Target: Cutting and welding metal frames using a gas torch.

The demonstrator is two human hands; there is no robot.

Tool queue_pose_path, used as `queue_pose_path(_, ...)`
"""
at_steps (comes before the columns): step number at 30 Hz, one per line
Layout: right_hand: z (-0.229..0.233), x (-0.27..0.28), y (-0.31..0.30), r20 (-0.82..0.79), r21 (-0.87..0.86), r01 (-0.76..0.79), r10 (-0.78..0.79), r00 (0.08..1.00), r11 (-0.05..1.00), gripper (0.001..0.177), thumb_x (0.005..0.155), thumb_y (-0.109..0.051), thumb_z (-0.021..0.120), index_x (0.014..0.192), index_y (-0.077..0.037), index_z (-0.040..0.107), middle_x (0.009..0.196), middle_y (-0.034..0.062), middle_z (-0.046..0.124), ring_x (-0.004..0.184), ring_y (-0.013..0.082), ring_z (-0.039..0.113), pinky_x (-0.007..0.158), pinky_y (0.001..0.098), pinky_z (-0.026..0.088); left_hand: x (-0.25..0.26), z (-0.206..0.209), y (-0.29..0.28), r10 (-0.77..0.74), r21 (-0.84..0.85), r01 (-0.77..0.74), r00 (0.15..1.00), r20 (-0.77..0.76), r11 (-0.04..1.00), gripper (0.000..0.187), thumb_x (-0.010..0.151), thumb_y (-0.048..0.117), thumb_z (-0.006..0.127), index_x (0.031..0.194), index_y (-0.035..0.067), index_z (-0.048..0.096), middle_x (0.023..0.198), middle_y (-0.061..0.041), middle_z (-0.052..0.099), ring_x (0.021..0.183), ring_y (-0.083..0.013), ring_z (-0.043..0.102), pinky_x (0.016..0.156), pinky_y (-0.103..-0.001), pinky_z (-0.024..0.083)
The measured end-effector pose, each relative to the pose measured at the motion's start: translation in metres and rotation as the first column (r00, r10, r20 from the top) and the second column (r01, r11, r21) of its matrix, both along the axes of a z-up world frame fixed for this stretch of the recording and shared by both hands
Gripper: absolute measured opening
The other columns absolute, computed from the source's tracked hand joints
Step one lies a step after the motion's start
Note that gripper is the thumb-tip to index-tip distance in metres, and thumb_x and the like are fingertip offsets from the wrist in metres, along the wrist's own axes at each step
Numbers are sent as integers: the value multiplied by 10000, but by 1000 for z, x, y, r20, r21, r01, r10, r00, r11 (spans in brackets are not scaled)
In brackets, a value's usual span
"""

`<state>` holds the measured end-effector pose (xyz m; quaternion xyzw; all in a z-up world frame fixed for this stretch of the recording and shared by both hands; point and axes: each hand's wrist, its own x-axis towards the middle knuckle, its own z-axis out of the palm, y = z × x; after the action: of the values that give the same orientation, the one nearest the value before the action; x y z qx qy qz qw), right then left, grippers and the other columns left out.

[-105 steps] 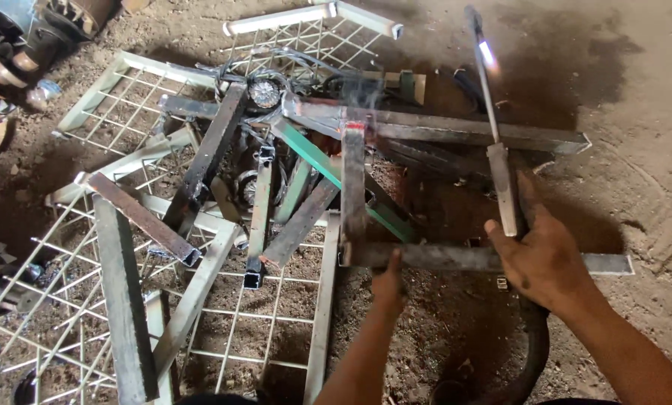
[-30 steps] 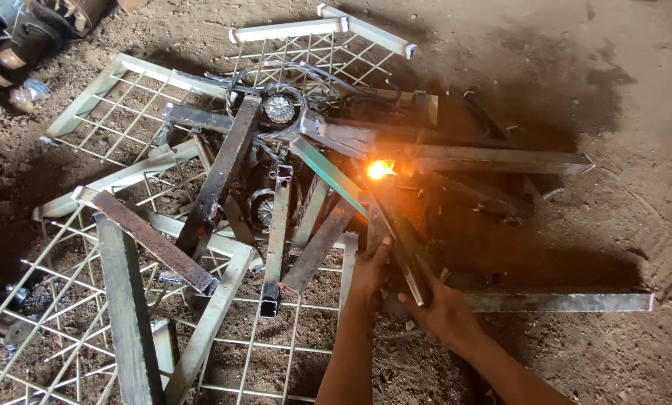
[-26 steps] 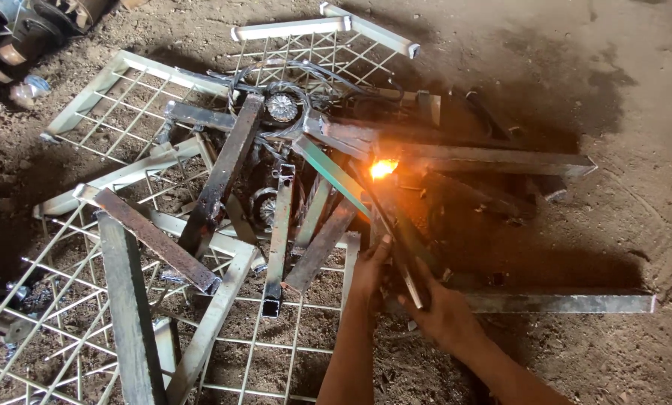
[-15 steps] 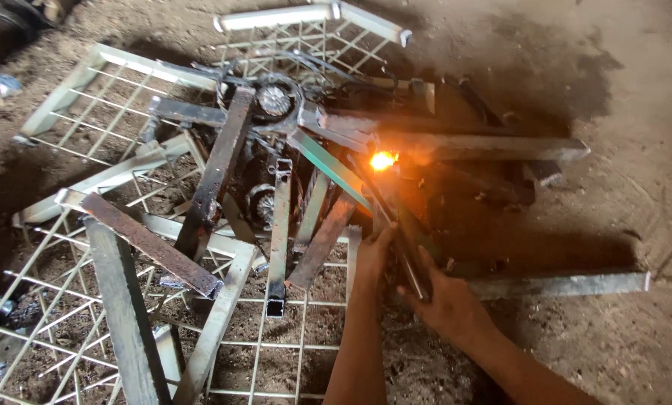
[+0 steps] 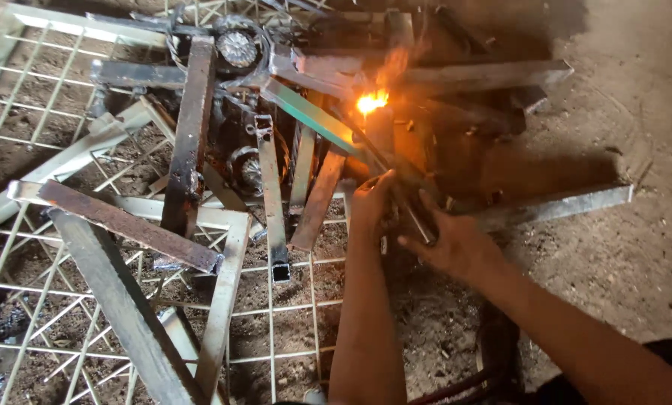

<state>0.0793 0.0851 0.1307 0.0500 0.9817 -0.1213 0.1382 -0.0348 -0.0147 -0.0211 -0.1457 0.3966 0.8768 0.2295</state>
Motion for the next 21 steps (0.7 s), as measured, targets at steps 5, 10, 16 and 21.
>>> queue_pose_path(5,15,1,-13,45,99,29,-34,998,995,1101,796,-659,664,1632,-122,189,978,320,722,979,448,726,903,487,575,-1,6,2,-39,-15,39,999,5,999,357,848,311,767,1077,40,721,570,-14,545,396,-116,449,356,-287,336)
queue_pose_path(10,13,2,-13,13,139,25,-27,1000,990,1071,806,-668,642,1627,-133,209,982,315,722,973,455,723,890,499,576,3,27,-12,-118,-128,117,993,0,985,387,897,350,745,1079,9,737,593,-20,533,434,-132,464,398,-297,368)
queue_pose_path(16,12,2,-11,13,151,26,-28,1000,988,982,840,-662,594,1628,-196,239,1016,273,738,993,434,727,894,499,573,3,20,-9,-148,-107,144,988,-32,984,418,856,391,746,1101,53,752,608,-4,535,464,-134,453,426,-320,361)
queue_pose_path(21,6,-1,-10,33,122,30,-34,999,992,985,842,-657,591,1623,-193,211,1033,260,739,1020,418,726,903,497,566,3,35,-23,-160,-148,168,985,64,975,430,835,424,759,1068,62,740,675,-21,567,532,-155,492,478,-331,416)
